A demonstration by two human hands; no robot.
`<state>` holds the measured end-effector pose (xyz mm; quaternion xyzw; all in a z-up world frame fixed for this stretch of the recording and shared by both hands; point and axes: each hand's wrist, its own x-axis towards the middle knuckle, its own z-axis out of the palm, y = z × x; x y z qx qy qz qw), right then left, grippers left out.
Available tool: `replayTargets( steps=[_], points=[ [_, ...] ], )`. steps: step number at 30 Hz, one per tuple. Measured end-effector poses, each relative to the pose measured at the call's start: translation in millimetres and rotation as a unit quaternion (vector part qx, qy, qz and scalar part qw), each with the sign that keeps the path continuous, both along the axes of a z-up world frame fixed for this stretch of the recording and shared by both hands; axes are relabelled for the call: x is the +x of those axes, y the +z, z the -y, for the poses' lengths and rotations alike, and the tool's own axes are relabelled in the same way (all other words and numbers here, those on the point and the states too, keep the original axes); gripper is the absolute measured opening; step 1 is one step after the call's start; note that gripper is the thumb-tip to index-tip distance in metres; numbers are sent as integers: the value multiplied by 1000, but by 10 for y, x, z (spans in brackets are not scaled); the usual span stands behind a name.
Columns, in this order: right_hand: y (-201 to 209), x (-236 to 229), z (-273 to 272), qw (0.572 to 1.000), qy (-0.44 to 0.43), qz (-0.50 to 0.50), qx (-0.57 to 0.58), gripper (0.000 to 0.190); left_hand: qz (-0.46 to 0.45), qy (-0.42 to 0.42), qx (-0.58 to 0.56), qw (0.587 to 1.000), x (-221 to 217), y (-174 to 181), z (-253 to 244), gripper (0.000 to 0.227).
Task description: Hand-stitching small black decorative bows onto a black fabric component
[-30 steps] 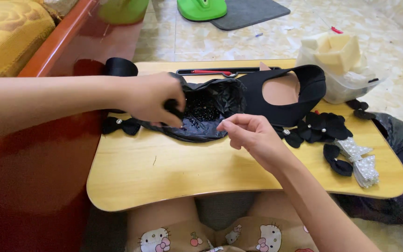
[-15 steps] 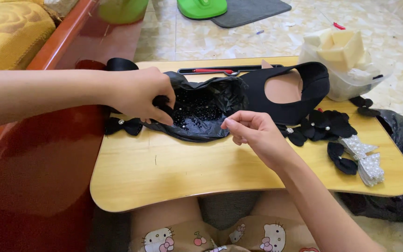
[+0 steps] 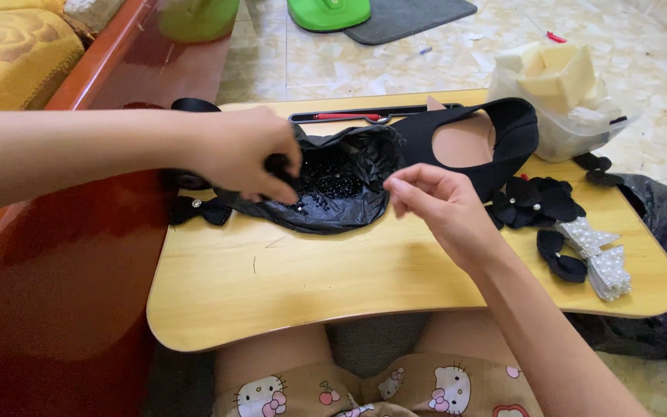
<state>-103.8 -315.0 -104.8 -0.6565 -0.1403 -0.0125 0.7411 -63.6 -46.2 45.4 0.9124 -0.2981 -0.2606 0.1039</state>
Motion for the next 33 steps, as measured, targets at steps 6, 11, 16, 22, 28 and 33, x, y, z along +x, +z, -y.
replayTargets(
  steps=[6,11,16,22,28,33],
  points=[
    [281,-205,-228,999,40,14,-22,38,-16,-36,-79,996,214,-257,343,25],
    [213,-204,-377,998,49,-39,6,36,-53,-22,-147,987,301,-371,650,17],
    [131,-136,-201,997,5,-78,12,20,-97,-6,-174,980,344,-480,761,20],
    [50,11,11,998,-25,-52,15,17,-149,96,-230,957,429,-558,766,23],
    [-72,143,100,988,-40,-109,104,17,-172,112,-285,936,287,-800,793,23],
    [-182,98,-6,984,-31,-141,104,24,-198,245,-408,857,19,-1093,597,21]
  ],
)
